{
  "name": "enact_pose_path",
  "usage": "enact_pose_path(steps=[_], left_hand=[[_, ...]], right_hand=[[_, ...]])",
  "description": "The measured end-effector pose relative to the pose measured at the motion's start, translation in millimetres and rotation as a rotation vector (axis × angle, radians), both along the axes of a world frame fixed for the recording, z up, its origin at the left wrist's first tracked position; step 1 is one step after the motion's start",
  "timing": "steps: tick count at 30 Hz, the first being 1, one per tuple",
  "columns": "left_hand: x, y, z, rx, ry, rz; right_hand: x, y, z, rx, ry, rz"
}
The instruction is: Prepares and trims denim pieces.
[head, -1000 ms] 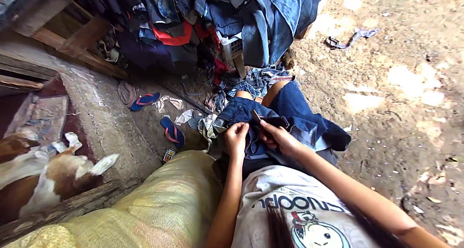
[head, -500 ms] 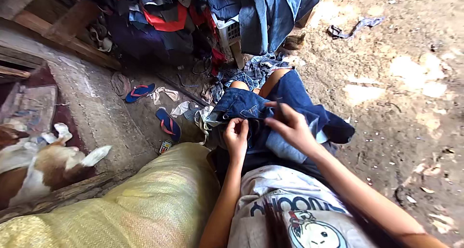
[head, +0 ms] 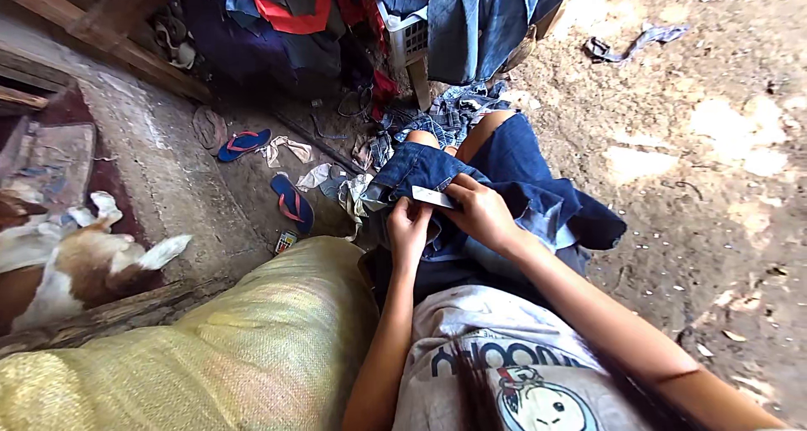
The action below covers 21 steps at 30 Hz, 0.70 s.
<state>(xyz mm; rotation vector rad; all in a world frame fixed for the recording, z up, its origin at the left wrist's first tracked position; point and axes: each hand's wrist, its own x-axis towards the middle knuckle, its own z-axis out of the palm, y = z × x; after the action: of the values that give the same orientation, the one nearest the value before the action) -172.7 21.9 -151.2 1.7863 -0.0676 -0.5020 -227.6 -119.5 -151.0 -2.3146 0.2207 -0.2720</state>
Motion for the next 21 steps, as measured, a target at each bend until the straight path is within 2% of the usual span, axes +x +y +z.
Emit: enact_pose_path(steps=[8,12,15,21], left_hand=[[-5,7,-7,-0.035,0.020,0.016],[-9,13,-5,0.053,0.012,0.100],[-8,13,1,0.117,0.027,0.116],[-12,2,4,-0.122,-0.040,0.189]], right_hand=[[-2,1,-5,0.044,-0.036,-0.022],[-20,4,-7,0.086,-0.143,0.087],[-38,13,-5,0.153,-0.112,0.191],[-44,15,-14,0.237,-0.013,0.153]])
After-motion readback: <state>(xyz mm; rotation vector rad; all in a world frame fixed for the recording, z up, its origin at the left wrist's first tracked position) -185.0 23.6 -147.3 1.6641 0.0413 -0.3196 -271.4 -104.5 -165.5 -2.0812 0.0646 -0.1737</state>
